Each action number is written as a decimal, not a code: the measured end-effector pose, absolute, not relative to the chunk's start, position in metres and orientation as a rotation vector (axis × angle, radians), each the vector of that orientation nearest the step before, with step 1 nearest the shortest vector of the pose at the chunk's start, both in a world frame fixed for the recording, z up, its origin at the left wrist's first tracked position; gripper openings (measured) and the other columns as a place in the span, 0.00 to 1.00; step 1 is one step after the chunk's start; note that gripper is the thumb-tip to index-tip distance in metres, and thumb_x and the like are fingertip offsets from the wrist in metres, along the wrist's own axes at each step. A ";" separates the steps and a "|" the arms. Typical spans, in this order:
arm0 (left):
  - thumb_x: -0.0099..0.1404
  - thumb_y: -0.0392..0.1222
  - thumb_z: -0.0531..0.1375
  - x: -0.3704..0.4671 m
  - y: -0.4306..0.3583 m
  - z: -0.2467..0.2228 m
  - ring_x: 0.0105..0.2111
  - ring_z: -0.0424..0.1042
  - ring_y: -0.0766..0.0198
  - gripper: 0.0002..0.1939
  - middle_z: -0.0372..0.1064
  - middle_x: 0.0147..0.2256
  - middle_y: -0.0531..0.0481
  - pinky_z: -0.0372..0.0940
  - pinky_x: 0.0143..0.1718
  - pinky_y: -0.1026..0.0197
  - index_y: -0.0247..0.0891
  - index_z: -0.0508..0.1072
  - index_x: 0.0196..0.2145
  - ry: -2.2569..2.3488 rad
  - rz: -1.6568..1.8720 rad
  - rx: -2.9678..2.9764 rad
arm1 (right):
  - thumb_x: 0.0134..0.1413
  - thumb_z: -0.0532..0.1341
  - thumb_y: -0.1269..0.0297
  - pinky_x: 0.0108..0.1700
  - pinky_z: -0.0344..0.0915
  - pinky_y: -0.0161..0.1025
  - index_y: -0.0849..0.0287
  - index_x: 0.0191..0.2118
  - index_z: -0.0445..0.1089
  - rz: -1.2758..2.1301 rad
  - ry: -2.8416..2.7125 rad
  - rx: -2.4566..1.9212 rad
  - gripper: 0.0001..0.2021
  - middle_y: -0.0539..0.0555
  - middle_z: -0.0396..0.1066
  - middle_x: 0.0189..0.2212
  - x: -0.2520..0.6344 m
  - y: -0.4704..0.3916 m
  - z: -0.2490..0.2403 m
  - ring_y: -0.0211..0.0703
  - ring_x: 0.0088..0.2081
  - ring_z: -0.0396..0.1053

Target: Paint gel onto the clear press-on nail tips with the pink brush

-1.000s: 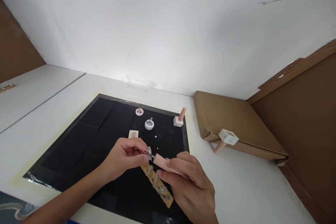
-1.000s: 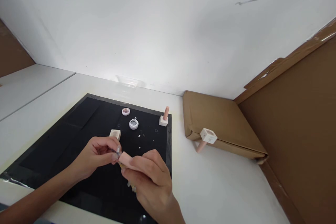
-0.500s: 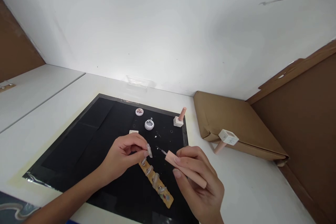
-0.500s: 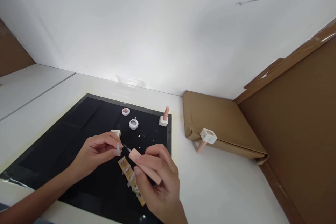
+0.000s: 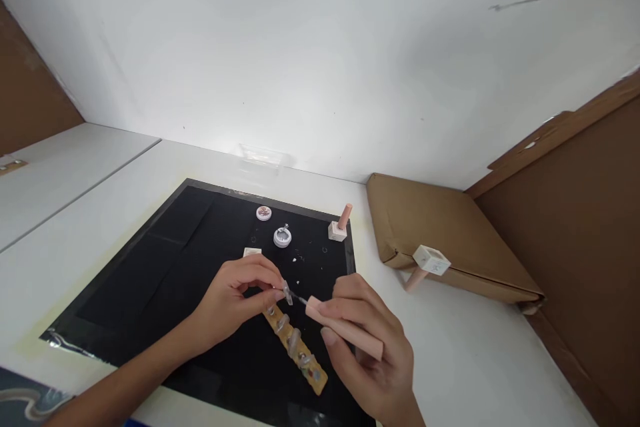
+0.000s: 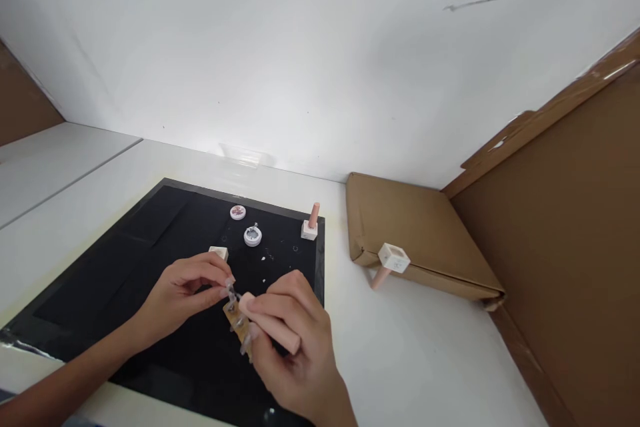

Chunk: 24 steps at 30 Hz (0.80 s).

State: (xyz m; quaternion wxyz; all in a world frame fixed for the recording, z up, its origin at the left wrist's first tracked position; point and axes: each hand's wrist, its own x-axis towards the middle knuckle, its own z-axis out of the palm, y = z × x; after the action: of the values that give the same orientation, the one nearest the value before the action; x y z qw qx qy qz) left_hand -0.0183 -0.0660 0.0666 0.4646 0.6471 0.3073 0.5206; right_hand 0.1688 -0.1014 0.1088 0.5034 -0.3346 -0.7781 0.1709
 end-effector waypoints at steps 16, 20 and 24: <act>0.56 0.26 0.62 -0.017 -0.066 0.067 0.26 0.72 0.67 0.07 0.74 0.27 0.47 0.67 0.27 0.70 0.34 0.77 0.26 0.811 1.305 1.773 | 0.44 0.55 0.80 0.30 0.60 0.42 0.57 0.34 0.67 0.398 -1.984 -0.770 0.12 0.50 0.62 0.24 0.171 -0.102 0.103 0.41 0.27 0.60; 0.57 0.28 0.63 -0.017 -0.066 0.065 0.27 0.73 0.65 0.06 0.75 0.28 0.46 0.67 0.27 0.68 0.35 0.79 0.27 0.806 1.297 1.698 | 0.48 0.56 0.80 0.30 0.60 0.40 0.56 0.39 0.68 0.416 -1.879 -0.821 0.14 0.51 0.66 0.27 0.171 -0.102 0.104 0.41 0.29 0.63; 0.55 0.27 0.64 -0.016 -0.067 0.062 0.28 0.74 0.65 0.07 0.76 0.29 0.47 0.68 0.28 0.69 0.37 0.80 0.27 0.778 1.302 1.582 | 0.48 0.57 0.79 0.31 0.61 0.40 0.56 0.36 0.69 0.445 -1.898 -0.810 0.12 0.50 0.66 0.25 0.167 -0.102 0.105 0.40 0.28 0.64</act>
State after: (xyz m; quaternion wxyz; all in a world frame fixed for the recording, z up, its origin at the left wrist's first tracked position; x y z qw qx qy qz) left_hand -0.0161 -0.0665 0.0618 0.4573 0.6420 0.3157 0.5283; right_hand 0.1672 -0.1018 0.1054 0.4926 -0.3339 -0.7825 0.1834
